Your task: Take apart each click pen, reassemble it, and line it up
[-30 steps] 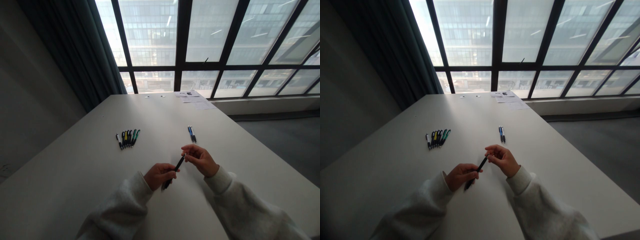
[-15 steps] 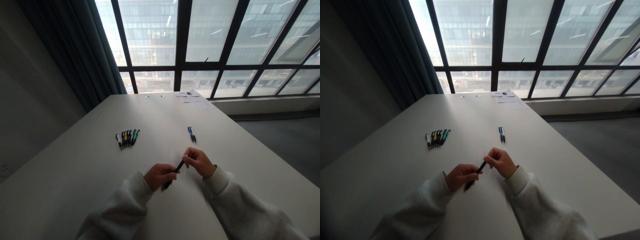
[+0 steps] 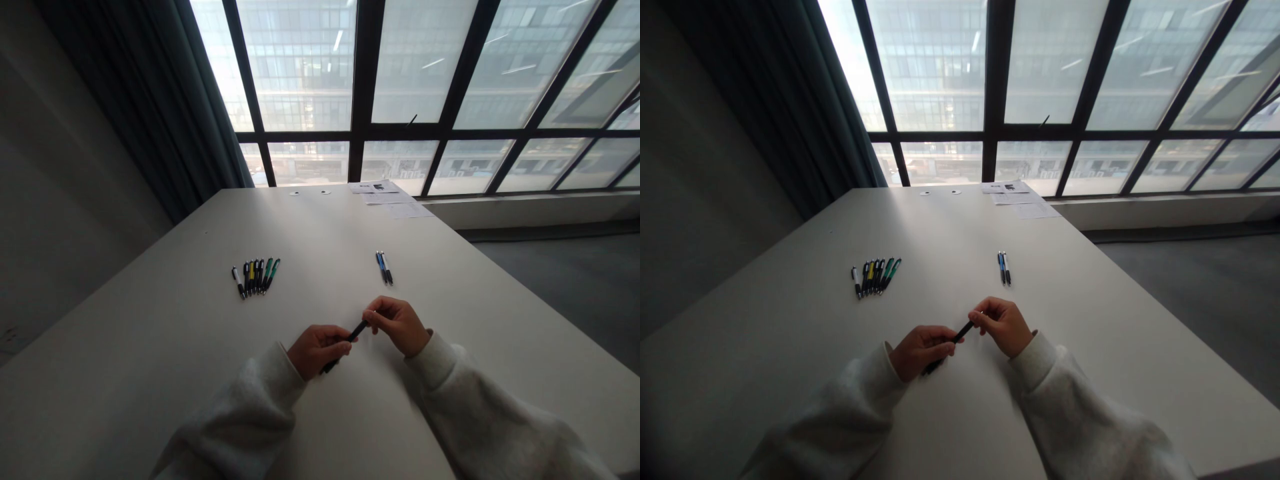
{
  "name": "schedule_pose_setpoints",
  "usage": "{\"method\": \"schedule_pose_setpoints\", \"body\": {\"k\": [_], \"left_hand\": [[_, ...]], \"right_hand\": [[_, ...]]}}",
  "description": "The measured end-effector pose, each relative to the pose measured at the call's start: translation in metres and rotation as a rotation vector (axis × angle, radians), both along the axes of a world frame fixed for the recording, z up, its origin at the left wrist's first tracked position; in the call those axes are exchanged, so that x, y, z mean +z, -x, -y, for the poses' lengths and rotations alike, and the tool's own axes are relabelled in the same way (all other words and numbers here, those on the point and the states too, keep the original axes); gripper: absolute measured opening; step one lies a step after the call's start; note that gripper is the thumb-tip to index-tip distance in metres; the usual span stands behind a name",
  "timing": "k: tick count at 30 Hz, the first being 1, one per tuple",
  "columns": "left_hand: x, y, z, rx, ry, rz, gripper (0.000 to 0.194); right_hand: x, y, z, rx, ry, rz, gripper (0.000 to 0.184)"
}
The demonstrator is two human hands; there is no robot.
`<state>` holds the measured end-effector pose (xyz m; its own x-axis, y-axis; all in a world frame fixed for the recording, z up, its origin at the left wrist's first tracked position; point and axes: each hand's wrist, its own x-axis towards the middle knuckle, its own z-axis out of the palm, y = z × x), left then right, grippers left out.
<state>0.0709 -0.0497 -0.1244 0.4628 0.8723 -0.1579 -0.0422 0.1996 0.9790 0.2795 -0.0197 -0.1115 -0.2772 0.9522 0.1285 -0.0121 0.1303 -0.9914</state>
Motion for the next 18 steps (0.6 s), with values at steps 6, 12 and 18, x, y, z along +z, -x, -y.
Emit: {"method": "schedule_pose_setpoints", "body": {"k": [6, 12, 18], "left_hand": [[-0.0032, -0.0001, -0.0008, -0.015, -0.01, 0.027, 0.043], [-0.0037, 0.0016, -0.0011, 0.018, -0.023, -0.009, 0.049], [-0.0042, 0.0011, -0.0021, 0.054, -0.051, -0.04, 0.05]], "right_hand": [[-0.0021, -0.0005, -0.0014, 0.019, 0.059, 0.019, 0.046], [-0.0041, -0.0001, -0.0002, 0.073, 0.044, -0.139, 0.034], [-0.0086, 0.0008, -0.0006, -0.072, 0.041, 0.105, 0.049]]}}
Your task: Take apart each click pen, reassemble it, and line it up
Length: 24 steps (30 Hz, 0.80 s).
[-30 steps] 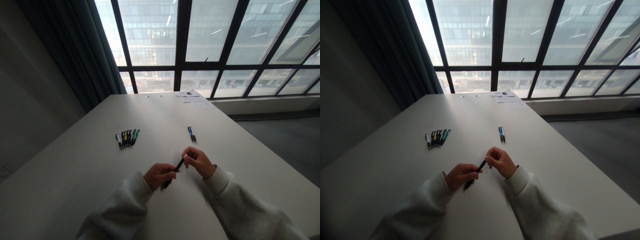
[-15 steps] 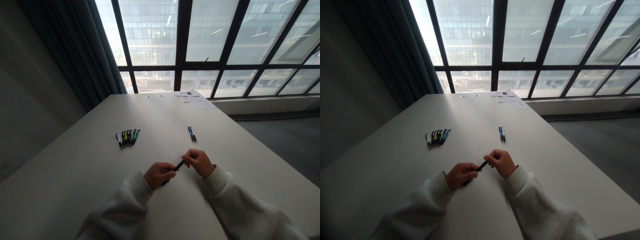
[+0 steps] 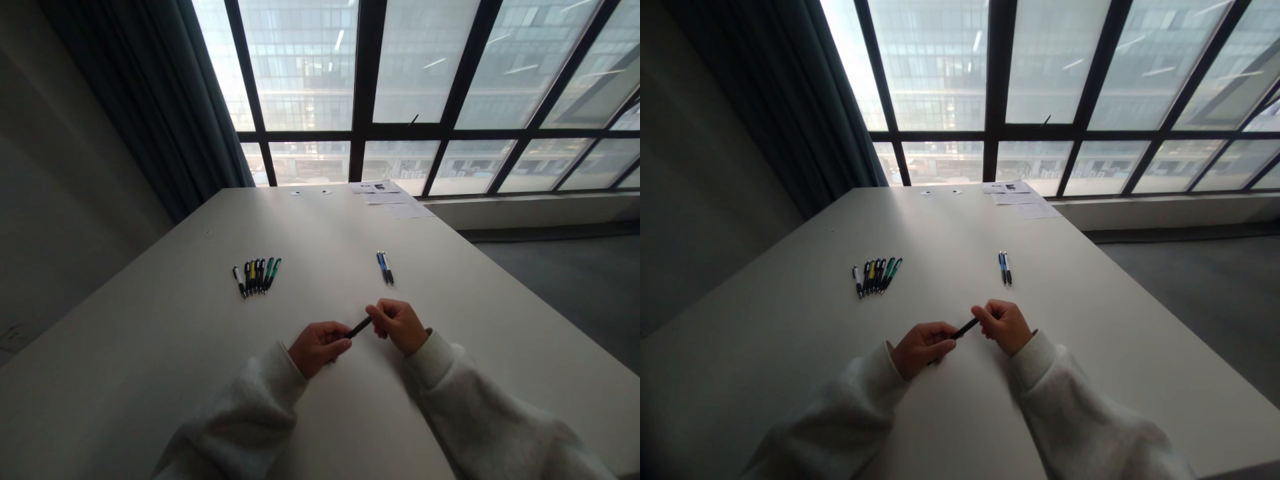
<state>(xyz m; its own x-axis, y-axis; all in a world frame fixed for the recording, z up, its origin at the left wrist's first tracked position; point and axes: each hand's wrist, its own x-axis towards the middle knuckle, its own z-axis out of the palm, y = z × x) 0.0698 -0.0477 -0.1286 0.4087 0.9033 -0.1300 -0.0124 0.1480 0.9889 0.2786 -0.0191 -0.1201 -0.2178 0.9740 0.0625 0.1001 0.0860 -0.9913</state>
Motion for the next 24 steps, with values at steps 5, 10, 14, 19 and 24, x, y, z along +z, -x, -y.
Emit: {"method": "schedule_pose_setpoints", "body": {"k": [5, 10, 14, 19, 24], "left_hand": [[-0.0013, -0.0005, -0.0007, 0.0, 0.0, 0.007, 0.049], [-0.0024, -0.0004, -0.0007, 0.011, -0.017, 0.003, 0.047], [-0.0039, -0.0003, -0.0006, 0.019, -0.006, 0.007, 0.048], [-0.0029, -0.0002, -0.0004, 0.015, -0.007, 0.01, 0.047], [0.0008, -0.0006, 0.0002, 0.019, -0.017, 0.005, 0.046]], "right_hand": [[0.0017, -0.0008, 0.0017, 0.078, -0.033, -0.101, 0.044], [0.0012, -0.0019, 0.0036, 0.015, -0.088, 0.097, 0.049], [0.0015, -0.0029, 0.0041, 0.042, -0.085, 0.07, 0.055], [0.0014, -0.0034, 0.0039, 0.091, -0.122, 0.085, 0.043], [-0.0011, -0.0042, 0.004, 0.077, -0.156, 0.094, 0.054]]}}
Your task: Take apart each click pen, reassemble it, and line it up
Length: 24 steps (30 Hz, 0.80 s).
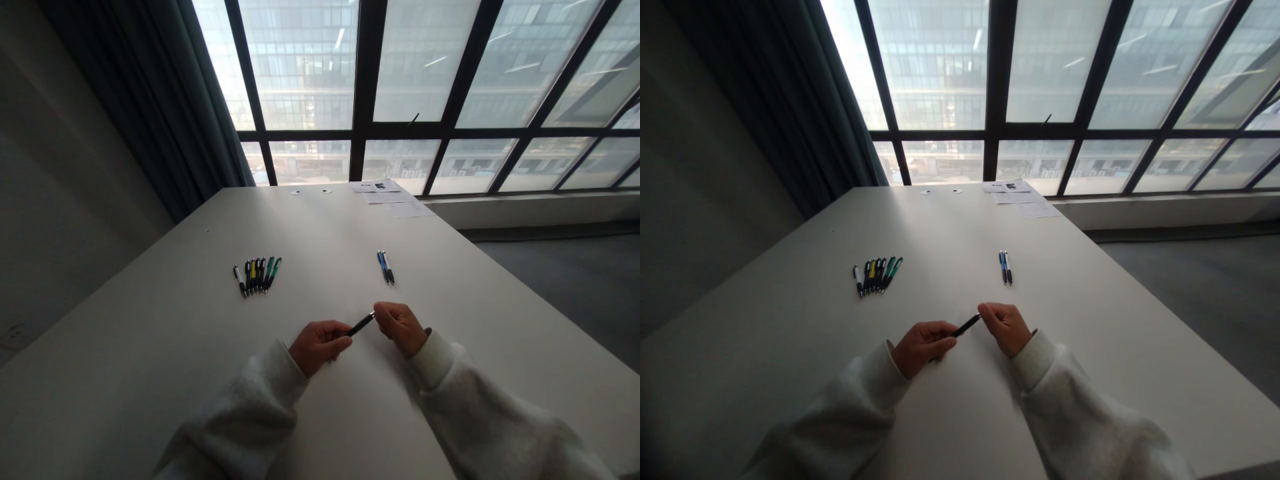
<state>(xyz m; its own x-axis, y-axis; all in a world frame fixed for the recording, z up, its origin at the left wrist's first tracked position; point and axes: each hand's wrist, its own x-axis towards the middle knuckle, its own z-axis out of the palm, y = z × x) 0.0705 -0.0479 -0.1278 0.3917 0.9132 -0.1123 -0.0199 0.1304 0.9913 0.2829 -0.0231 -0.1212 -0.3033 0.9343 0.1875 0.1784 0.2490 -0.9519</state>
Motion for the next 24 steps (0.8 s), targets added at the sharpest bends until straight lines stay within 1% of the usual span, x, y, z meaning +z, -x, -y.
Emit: {"method": "schedule_pose_setpoints", "body": {"k": [4, 11, 15, 17, 21, 24], "left_hand": [[0.0003, -0.0004, 0.0, 0.015, 0.014, 0.001, 0.048], [0.0018, 0.0008, 0.0002, 0.005, -0.021, 0.003, 0.043], [0.0032, 0.0006, 0.0, -0.001, -0.004, 0.015, 0.041], [0.0027, 0.001, -0.0005, 0.001, -0.019, 0.015, 0.038], [0.0015, 0.0033, -0.0017, -0.013, -0.098, -0.015, 0.034], [0.0027, 0.0043, -0.0012, -0.033, -0.114, -0.045, 0.035]], "right_hand": [[0.0005, -0.0002, 0.0016, 0.039, 0.029, -0.042, 0.041], [0.0012, 0.0012, 0.001, -0.01, 0.006, 0.056, 0.053], [0.002, 0.0019, 0.0021, -0.011, 0.008, 0.031, 0.046], [0.002, 0.0022, 0.0023, 0.002, 0.008, 0.046, 0.044], [0.0025, 0.0033, 0.0014, -0.033, -0.031, 0.113, 0.047], [0.0033, 0.0038, 0.0, -0.066, -0.084, 0.147, 0.049]]}}
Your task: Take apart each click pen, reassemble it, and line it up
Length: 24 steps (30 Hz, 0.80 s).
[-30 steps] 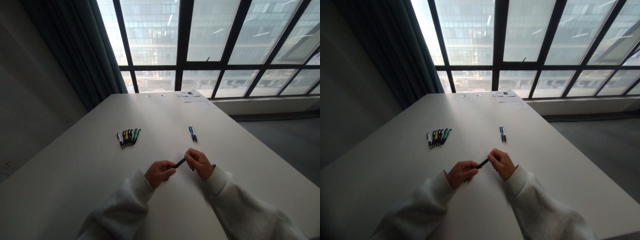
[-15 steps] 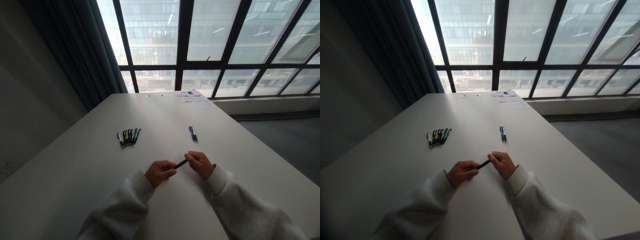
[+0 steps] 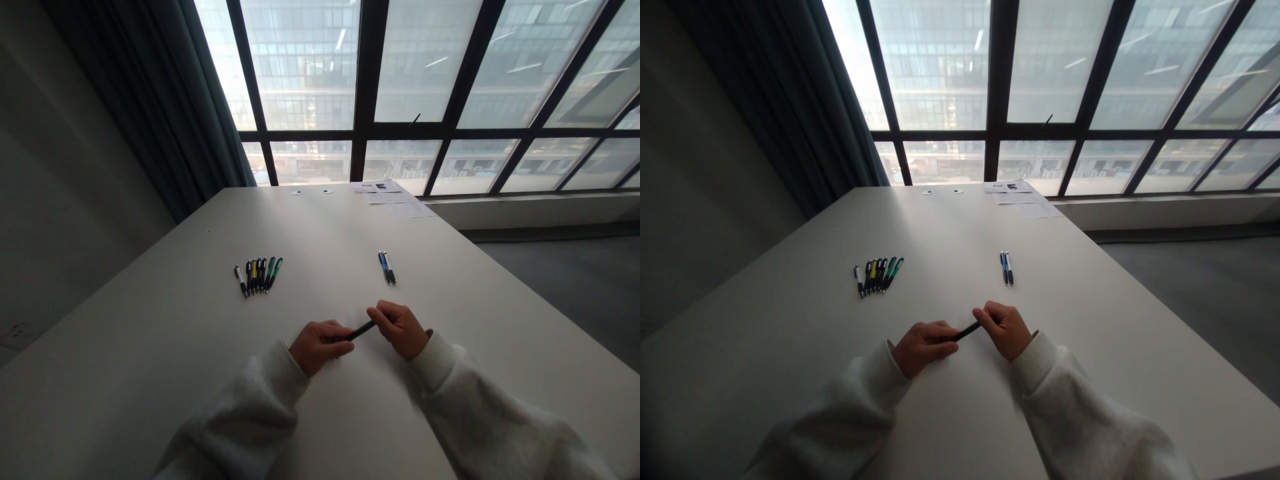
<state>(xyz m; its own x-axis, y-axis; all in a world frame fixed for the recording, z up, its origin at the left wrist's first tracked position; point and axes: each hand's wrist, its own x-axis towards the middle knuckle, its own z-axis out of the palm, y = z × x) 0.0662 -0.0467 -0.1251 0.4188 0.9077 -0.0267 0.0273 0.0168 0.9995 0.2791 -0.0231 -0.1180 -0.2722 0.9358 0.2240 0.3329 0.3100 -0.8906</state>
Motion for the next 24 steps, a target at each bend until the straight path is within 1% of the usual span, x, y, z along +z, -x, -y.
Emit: {"method": "schedule_pose_setpoints", "body": {"k": [2, 4, 6, 8, 9, 10, 12, 13, 15, 18, 20, 24], "left_hand": [[0.001, -0.001, 0.001, -0.014, 0.009, -0.001, 0.036], [0.0, -0.002, 0.002, -0.039, 0.041, 0.025, 0.038], [-0.001, -0.004, 0.003, -0.047, 0.11, 0.094, 0.039], [-0.002, -0.006, 0.002, -0.025, 0.187, 0.19, 0.039], [-0.003, -0.006, 0.002, -0.008, 0.214, 0.245, 0.039], [-0.003, -0.006, 0.001, 0.006, 0.234, 0.301, 0.038], [-0.003, -0.006, 0.0, 0.032, 0.266, 0.407, 0.037], [-0.003, -0.006, -0.001, 0.048, 0.283, 0.453, 0.036], [-0.003, -0.006, -0.002, 0.086, 0.315, 0.524, 0.034], [-0.003, -0.005, -0.003, 0.112, 0.338, 0.582, 0.033], [-0.003, -0.005, -0.003, 0.106, 0.354, 0.591, 0.032], [-0.003, -0.006, -0.002, 0.113, 0.377, 0.589, 0.034]], "right_hand": [[0.0, 0.0, -0.001, -0.015, -0.024, 0.006, 0.049], [-0.002, 0.0, -0.001, -0.021, -0.012, -0.027, 0.049], [-0.003, 0.0, 0.0, -0.007, 0.009, -0.09, 0.045], [-0.003, 0.001, 0.005, 0.024, -0.044, -0.104, 0.037], [-0.002, 0.003, 0.009, 0.046, -0.113, -0.072, 0.035], [-0.001, 0.005, 0.013, 0.081, -0.203, -0.011, 0.037], [0.002, 0.011, 0.023, 0.194, -0.397, 0.163, 0.047], [0.003, 0.015, 0.028, 0.265, -0.476, 0.263, 0.047], [0.005, 0.021, 0.036, 0.388, -0.58, 0.46, 0.039], [0.005, 0.027, 0.041, 0.48, -0.617, 0.663, 0.028], [0.003, 0.028, 0.042, 0.508, -0.619, 0.695, 0.027], [0.001, 0.029, 0.041, 0.503, -0.665, 0.699, 0.031]]}}
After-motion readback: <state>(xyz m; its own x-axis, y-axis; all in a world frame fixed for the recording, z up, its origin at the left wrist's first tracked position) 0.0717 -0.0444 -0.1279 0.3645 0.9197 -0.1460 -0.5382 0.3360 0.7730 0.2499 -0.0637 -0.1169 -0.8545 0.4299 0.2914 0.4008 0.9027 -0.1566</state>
